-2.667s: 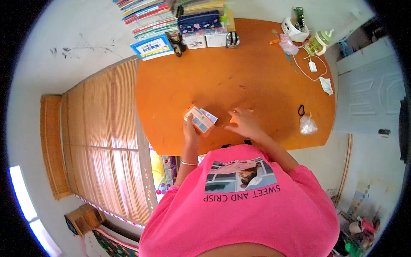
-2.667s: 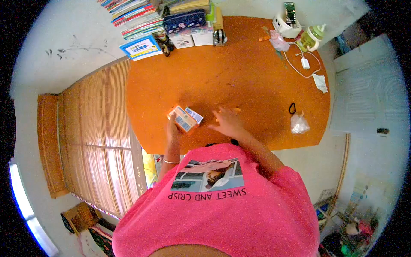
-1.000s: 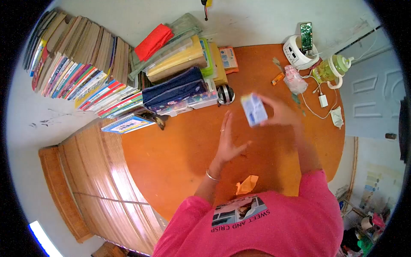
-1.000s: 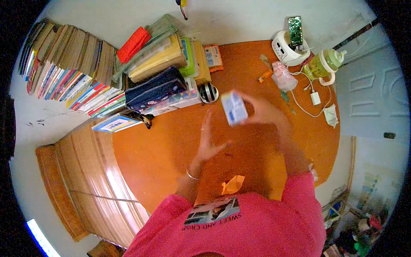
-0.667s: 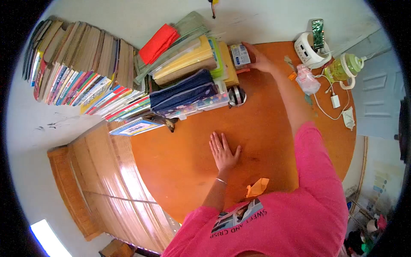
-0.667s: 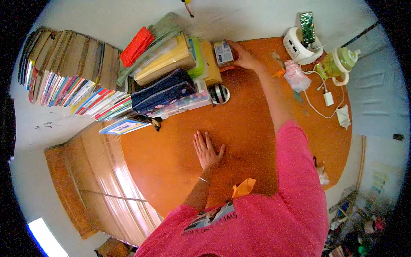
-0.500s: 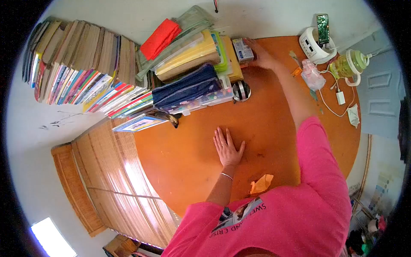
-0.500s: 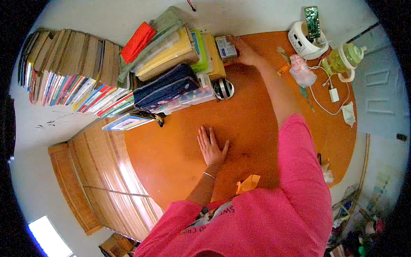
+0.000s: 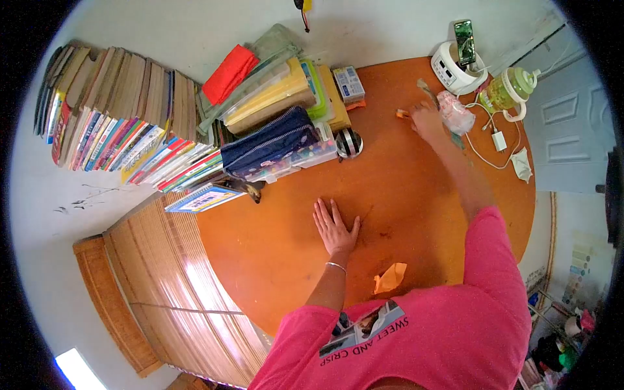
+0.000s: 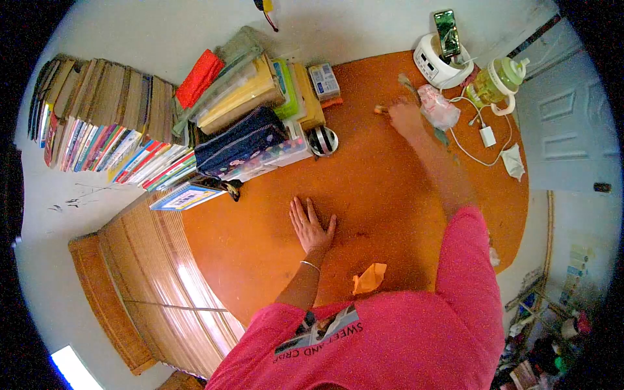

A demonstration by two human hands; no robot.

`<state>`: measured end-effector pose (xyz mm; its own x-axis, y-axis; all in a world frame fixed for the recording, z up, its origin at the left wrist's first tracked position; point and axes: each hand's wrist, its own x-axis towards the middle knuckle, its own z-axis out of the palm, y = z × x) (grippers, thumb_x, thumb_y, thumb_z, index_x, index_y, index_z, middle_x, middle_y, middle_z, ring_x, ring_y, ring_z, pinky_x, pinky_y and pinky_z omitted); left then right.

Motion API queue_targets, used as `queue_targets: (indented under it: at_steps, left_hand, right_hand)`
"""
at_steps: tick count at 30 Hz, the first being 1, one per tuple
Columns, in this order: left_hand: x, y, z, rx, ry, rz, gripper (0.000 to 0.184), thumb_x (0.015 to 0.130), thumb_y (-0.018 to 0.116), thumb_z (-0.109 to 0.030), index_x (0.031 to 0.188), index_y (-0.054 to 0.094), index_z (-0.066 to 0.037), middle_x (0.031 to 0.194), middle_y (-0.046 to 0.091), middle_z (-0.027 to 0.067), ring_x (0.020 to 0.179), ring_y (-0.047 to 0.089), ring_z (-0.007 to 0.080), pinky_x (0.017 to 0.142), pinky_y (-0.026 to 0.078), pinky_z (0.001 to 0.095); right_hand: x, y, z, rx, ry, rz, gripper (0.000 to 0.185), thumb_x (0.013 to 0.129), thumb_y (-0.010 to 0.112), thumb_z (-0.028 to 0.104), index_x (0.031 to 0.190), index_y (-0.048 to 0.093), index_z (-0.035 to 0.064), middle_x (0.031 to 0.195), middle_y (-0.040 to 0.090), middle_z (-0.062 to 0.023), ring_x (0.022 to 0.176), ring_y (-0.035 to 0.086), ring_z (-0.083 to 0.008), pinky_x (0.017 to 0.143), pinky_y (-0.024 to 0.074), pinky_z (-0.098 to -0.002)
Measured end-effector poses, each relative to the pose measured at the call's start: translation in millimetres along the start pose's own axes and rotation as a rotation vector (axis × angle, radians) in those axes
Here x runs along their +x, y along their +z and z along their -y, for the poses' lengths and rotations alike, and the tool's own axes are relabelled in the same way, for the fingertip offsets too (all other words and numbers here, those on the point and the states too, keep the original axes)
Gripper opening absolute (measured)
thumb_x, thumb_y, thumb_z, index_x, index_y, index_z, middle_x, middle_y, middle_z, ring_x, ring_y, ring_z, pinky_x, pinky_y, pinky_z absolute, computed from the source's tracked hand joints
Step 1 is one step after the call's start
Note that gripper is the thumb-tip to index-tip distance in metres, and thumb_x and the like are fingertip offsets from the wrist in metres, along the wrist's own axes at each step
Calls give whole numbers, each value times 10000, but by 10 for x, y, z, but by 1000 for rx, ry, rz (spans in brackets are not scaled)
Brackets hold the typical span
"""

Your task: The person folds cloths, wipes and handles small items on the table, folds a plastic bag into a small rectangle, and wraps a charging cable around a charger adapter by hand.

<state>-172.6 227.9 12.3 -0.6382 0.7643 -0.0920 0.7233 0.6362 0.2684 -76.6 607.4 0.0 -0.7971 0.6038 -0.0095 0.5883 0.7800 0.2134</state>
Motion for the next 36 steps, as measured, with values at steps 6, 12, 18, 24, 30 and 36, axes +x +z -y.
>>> queue_targets:
  at_steps: [6, 12, 18, 24, 30, 36]
  left_hand:
    - [3, 9, 24, -40, 18, -27, 764, 817, 494, -498, 1348, 261, 1, 1431, 104, 227, 1334, 84, 356, 1091, 90, 443]
    - [21, 22, 14, -42, 23, -33, 767, 814, 500, -497, 1350, 261, -4, 1432, 106, 224, 1332, 90, 358, 1090, 96, 444]
    - [13, 12, -1, -46, 26, -20, 762, 803, 522, -487, 1341, 285, -2, 1433, 107, 220, 1335, 89, 352, 1090, 93, 443]
    - [8, 15, -31, -51, 11, -55, 755, 800, 535, -472, 1348, 277, -21, 1438, 120, 204, 1337, 93, 349, 1088, 102, 447]
    - [7, -35, -49, -44, 23, -72, 748, 787, 555, -456, 1332, 305, -8, 1435, 123, 206, 1337, 98, 338, 1088, 108, 438]
    - [-49, 117, 25, -45, 85, -175, 767, 767, 595, -444, 1320, 316, 8, 1433, 136, 204, 1336, 96, 337, 1088, 105, 444]
  right_hand:
    - [736, -793, 634, 730, 196, -255, 280, 713, 645, 270, 855, 625, 29, 791, 621, -185, 745, 597, -347, 661, 477, -433]
    - [1178, -1137, 1174, 616, 306, 64, 253, 757, 586, 239, 893, 638, 31, 830, 617, -211, 859, 602, -331, 717, 499, -420]
    - [935, -737, 1031, 543, 393, -190, 210, 770, 544, 188, 895, 634, 46, 947, 583, -186, 899, 582, -356, 711, 498, -440]
    - [51, 124, -224, 24, 659, -465, 173, 817, 498, 174, 879, 604, 52, 878, 583, -169, 827, 571, -313, 681, 466, -428]
    - [-557, 7, -475, 204, 647, -22, 159, 802, 495, 127, 845, 636, 67, 820, 633, -154, 794, 619, -266, 696, 480, -401]
    - [-1843, -1166, 604, 893, 400, -63, 188, 795, 571, 177, 947, 650, 98, 815, 644, -144, 717, 626, -262, 644, 470, -356]
